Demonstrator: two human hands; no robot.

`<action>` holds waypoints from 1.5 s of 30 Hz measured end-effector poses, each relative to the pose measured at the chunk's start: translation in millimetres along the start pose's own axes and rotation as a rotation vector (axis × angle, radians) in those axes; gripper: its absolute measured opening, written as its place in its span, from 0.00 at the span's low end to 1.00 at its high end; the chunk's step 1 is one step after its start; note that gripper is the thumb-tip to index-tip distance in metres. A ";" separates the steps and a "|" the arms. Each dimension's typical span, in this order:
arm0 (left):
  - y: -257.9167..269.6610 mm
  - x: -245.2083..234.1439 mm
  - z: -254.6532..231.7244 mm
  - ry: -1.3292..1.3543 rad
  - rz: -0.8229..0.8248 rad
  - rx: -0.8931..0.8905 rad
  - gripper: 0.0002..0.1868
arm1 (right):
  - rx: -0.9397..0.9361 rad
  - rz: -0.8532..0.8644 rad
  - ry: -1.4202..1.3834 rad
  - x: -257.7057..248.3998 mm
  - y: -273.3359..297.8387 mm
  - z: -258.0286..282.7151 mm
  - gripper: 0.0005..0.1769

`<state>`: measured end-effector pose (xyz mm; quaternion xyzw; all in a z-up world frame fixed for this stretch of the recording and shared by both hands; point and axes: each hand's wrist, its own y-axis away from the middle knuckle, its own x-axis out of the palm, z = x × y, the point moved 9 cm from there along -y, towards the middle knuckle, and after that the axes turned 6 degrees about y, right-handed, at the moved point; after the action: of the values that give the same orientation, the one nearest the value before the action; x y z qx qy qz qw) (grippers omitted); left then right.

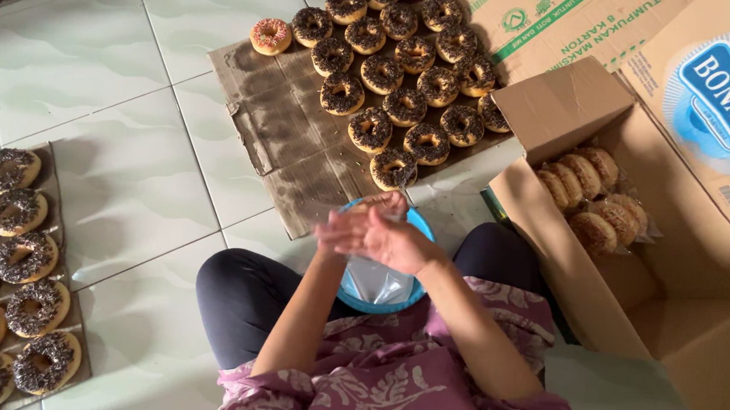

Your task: The person sits on the floor and individually places donuts into clear plastic bags, then puts the packaged donuts into a cardboard box. The donuts have various toppings, including chocolate sprinkles and colorful sprinkles.

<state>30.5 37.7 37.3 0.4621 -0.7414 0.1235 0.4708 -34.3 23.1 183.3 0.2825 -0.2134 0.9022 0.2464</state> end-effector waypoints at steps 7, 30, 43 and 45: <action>0.6 -28.7 -64.3 0.112 -0.262 0.203 0.46 | 0.107 -0.521 1.224 -68.4 3.1 29.7 0.48; -55.3 -299.7 -220.5 0.631 -0.528 0.581 0.29 | -0.092 -0.701 1.622 -332.5 -265.6 15.9 0.26; -48.3 -283.4 -228.9 0.670 -0.516 0.623 0.32 | 0.421 -0.484 2.339 -479.3 -462.0 -37.2 0.25; -47.2 -283.4 -229.0 0.667 -0.515 0.635 0.33 | 0.402 -0.445 2.304 -459.3 -448.6 -41.4 0.26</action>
<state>238.8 314.8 -84.2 0.6848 -0.3396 0.3627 0.5330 532.7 249.3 -19.8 -0.6302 0.3324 0.5797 0.3954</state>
